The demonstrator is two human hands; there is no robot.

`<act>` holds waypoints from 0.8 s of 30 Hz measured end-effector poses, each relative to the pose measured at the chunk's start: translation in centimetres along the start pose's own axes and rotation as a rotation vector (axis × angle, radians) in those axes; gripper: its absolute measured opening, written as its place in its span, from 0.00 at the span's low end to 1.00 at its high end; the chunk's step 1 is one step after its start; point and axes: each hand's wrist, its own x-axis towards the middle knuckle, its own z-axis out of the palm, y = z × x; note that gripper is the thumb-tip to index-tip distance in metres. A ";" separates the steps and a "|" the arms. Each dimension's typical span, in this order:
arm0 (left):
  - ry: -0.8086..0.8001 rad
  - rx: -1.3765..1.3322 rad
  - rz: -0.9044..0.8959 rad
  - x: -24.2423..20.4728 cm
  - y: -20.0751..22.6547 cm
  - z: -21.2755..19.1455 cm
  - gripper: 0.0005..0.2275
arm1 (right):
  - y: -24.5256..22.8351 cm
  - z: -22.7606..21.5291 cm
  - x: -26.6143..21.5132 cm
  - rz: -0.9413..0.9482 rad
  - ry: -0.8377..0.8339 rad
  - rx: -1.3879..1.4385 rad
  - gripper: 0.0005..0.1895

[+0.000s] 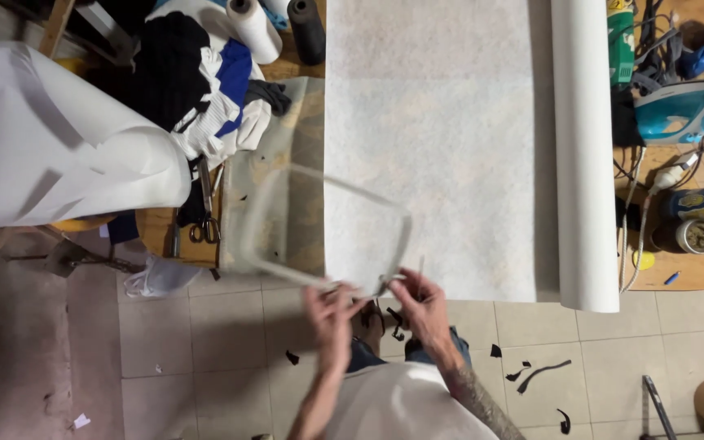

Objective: The person unrolls a large sheet of white paper onto a workbench and uses a rectangular metal frame as a guide. They cut the paper along the frame's edge with scissors, then lift the cut sheet to inspect it. This process is repeated multiple times to produce several identical rectangular pieces.

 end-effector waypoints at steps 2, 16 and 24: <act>0.048 -0.026 -0.290 0.4 -3.9 2.7 0.16 | 0.3 -0.2 1.1 -0.164 0.325 -0.063 0.06; 0.106 1.034 0.061 9.1 -15.6 -9.0 0.24 | 12.8 -11.9 7.8 0.159 0.301 -0.531 0.13; -0.012 1.255 -0.075 10.2 -12.3 -8.6 0.25 | 15.1 -10.1 8.7 0.190 0.420 -0.846 0.14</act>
